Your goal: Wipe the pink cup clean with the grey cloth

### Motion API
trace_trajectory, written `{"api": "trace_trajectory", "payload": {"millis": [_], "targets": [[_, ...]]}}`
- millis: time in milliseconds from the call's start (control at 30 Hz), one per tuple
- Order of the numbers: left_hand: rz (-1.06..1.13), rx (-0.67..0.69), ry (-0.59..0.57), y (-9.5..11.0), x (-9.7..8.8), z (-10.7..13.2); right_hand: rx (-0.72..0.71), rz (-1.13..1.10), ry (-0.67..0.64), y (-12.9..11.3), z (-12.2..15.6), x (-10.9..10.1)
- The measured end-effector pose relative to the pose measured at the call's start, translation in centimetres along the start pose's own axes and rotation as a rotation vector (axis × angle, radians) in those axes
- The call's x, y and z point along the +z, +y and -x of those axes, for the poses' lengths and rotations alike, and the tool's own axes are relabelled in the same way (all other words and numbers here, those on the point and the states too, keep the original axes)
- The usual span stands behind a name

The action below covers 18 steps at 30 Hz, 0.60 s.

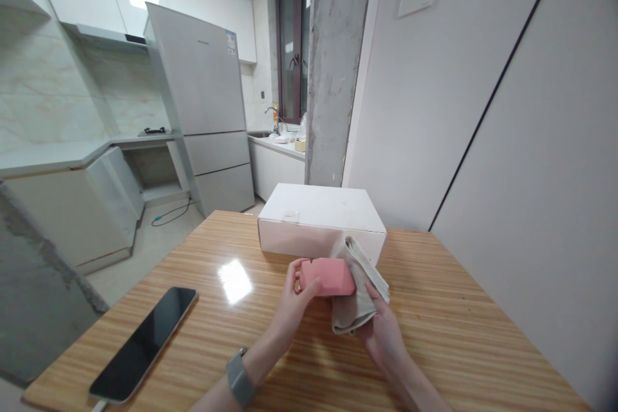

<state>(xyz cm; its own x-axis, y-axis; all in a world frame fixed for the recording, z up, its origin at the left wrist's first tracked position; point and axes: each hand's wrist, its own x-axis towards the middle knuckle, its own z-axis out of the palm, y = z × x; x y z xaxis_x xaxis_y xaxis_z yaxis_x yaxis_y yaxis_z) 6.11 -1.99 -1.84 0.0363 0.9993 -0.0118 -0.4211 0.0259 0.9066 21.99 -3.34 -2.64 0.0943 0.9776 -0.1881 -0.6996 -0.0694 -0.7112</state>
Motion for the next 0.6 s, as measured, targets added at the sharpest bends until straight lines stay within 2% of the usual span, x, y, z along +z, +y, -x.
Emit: {"api": "trace_trajectory", "payload": {"millis": [167,267,400,600], "targets": [[0.15,-0.139,-0.178,0.1,-0.3,0.1,-0.011,-0.034,0.024,-0.8,-0.3,0.0],[0.148,-0.128,-0.25,0.3,0.0,0.4,0.039,-0.061,0.043,-1.7,-0.2,0.2],[0.139,-0.039,-0.215,-0.1,0.4,0.6,0.085,-0.06,-0.041,-2.1,0.4,0.9],[0.282,-0.136,-0.157,-0.1,0.3,0.2,0.006,0.0,-0.041,-0.7,0.6,0.8]]}}
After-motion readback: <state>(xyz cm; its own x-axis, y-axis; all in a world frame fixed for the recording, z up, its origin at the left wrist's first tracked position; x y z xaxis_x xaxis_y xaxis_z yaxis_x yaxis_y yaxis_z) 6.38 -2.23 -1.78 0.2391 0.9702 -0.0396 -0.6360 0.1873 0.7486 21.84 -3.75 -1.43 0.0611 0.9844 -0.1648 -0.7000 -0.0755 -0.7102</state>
